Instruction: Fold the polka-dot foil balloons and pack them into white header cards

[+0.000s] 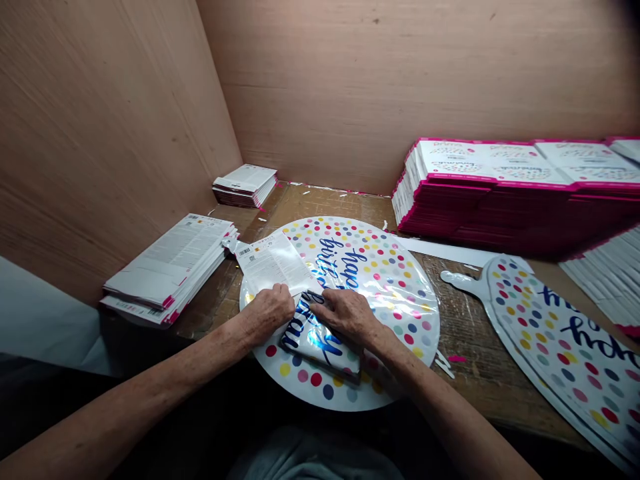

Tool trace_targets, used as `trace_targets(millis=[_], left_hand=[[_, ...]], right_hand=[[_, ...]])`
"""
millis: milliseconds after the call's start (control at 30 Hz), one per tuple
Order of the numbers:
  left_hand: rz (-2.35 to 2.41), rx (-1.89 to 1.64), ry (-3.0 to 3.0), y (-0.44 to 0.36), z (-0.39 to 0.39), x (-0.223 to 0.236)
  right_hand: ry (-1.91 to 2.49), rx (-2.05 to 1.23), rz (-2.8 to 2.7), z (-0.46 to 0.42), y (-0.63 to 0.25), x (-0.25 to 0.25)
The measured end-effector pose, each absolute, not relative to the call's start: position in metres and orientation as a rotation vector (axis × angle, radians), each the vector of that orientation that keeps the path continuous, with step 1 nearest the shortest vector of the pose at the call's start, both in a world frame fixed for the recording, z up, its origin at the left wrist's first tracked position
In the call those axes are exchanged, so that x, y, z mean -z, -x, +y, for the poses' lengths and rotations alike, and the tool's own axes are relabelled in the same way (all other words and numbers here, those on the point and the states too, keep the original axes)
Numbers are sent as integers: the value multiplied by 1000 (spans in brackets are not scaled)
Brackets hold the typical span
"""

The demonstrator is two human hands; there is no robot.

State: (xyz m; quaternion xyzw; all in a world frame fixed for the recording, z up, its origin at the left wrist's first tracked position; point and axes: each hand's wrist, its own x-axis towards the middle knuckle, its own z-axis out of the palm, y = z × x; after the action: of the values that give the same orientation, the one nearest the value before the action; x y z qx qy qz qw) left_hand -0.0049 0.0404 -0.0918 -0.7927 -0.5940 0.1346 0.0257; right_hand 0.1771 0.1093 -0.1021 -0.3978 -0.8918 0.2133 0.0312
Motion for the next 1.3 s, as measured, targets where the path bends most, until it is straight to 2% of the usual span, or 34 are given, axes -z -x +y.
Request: trace_targets(millis=[167, 400, 500, 633, 733, 833, 933, 1033, 1167, 1300], left_hand=[[-1859, -348, 2386, 4, 44, 83], [-1579, -236, 2512, -5, 43, 69], [-1694, 159, 2425, -14, 37, 73], [-2102, 1000, 1871, -32, 32, 90], [-2464, 1653, 1687, -42, 38, 107], [-2528, 2200, 1498, -45, 48, 118], [-2486, 2365, 1335, -50, 48, 114], [-2457, 2509, 1510, -60, 39, 101], [-2316, 2672, 1797, -71, 31, 88], [-2440, 2724, 1727, -73, 38, 87]], right_hand=[[1302, -591, -2476, 108, -181, 112], [1530, -563, -2454, 118, -183, 104], [1570, -590, -2253, 120, -187, 104], [1483, -778, -2007, 125, -195, 105], [1385, -880, -1957, 127, -201, 108], [1139, -733, -2006, 112, -216, 115], [739, -325, -2228, 83, -235, 126], [503, -82, -2309, 61, -248, 131], [369, -129, -2275, 59, -251, 124], [279, -182, -2303, 64, -245, 117]])
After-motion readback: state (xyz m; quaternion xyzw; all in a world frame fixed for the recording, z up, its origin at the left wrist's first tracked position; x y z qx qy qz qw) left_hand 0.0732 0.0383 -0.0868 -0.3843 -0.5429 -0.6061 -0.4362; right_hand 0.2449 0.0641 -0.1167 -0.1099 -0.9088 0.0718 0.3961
